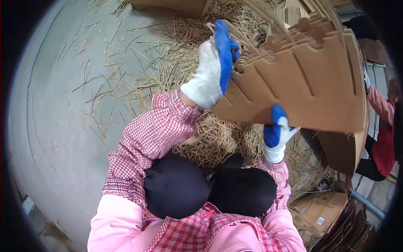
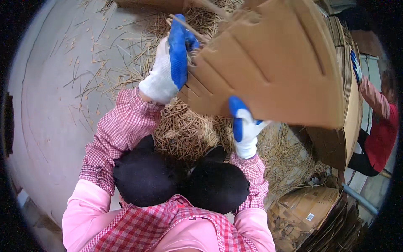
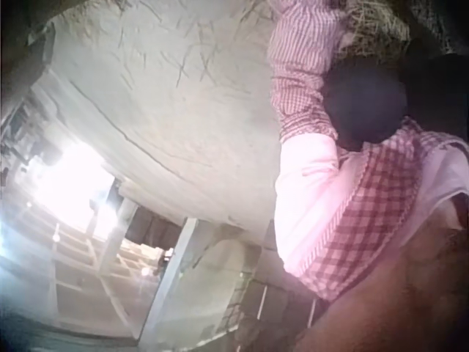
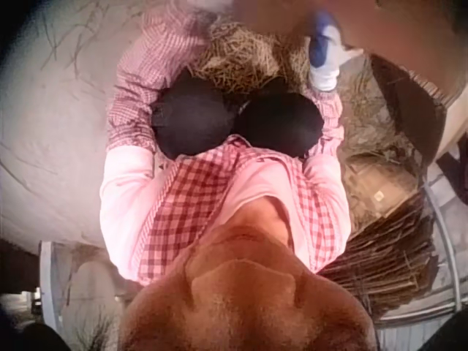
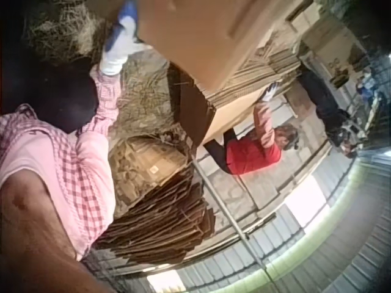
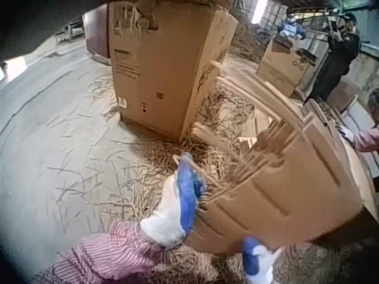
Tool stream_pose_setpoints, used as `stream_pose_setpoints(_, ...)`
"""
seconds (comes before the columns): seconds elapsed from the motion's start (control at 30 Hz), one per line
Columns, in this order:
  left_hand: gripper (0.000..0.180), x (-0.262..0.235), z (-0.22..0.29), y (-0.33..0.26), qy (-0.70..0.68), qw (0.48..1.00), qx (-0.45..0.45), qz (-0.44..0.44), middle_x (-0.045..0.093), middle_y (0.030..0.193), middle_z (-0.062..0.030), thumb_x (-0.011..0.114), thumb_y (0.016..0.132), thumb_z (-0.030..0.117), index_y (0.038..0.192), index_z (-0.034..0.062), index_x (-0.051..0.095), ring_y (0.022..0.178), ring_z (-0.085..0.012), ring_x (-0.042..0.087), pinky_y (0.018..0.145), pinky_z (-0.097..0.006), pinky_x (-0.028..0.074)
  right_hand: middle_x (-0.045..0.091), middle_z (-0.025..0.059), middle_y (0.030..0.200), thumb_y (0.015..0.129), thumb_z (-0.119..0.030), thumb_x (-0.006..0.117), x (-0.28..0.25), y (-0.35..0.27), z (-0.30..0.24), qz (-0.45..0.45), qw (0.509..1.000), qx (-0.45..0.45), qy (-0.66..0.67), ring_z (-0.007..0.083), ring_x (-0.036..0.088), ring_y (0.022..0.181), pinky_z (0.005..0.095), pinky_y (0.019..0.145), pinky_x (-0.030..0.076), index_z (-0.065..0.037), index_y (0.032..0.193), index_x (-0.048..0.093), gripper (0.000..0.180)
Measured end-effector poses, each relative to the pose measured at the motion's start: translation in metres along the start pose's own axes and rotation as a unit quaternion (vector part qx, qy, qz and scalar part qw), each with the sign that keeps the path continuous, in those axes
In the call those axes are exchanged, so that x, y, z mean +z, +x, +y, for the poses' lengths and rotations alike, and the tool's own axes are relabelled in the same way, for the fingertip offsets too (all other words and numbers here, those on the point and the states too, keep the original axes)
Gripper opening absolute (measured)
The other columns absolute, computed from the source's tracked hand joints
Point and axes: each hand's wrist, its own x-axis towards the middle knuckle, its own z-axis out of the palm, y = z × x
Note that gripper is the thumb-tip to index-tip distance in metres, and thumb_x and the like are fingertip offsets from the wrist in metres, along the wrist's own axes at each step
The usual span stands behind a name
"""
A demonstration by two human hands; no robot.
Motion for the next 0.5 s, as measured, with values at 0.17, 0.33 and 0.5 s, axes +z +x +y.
stream_pose_setpoints(0.17,0.046,0.0,-0.021,0.031,-0.219,0.962,0.092,0.139,0.047,0.06,-0.0011,0.051,0.09,0.047,0.068,0.007,0.048,0.051,-0.0106,0.046,0.047,-0.025,0.038,0.062,0.0148,0.102,0.079,0.006,0.062,0.027,0.003,-0.021,-0.201,0.946,-0.174,-0.187,0.0231,0.06,0.097,0.0356,0.078,0.053,0.001,0.105,0.06,0.026)
stream_pose_setpoints(0.33,0.039,-0.01,-0.02,0.031,-0.192,0.957,0.155,0.151,0.043,0.056,0.0001,0.052,0.088,0.039,0.065,0.0094,0.045,0.05,-0.0101,0.043,0.046,-0.026,0.035,0.062,0.0113,0.107,0.076,0.008,0.062,0.029,-0.005,0.006,-0.147,0.97,-0.058,-0.182,0.0212,0.059,0.1,0.0342,0.095,0.043,-0.001,0.103,0.064,0.028)
stream_pose_setpoints(0.5,0.043,-0.01,-0.019,0.036,-0.183,0.951,0.185,0.167,0.039,0.053,0.0001,0.054,0.088,0.038,0.059,0.0097,0.04,0.046,-0.0092,0.039,0.044,-0.025,0.032,0.059,0.012,0.117,0.077,0.005,0.061,0.04,0.005,0.016,-0.143,0.896,-0.244,-0.344,0.0241,0.054,0.111,0.0354,0.097,0.041,-0.002,0.111,0.061,0.035)
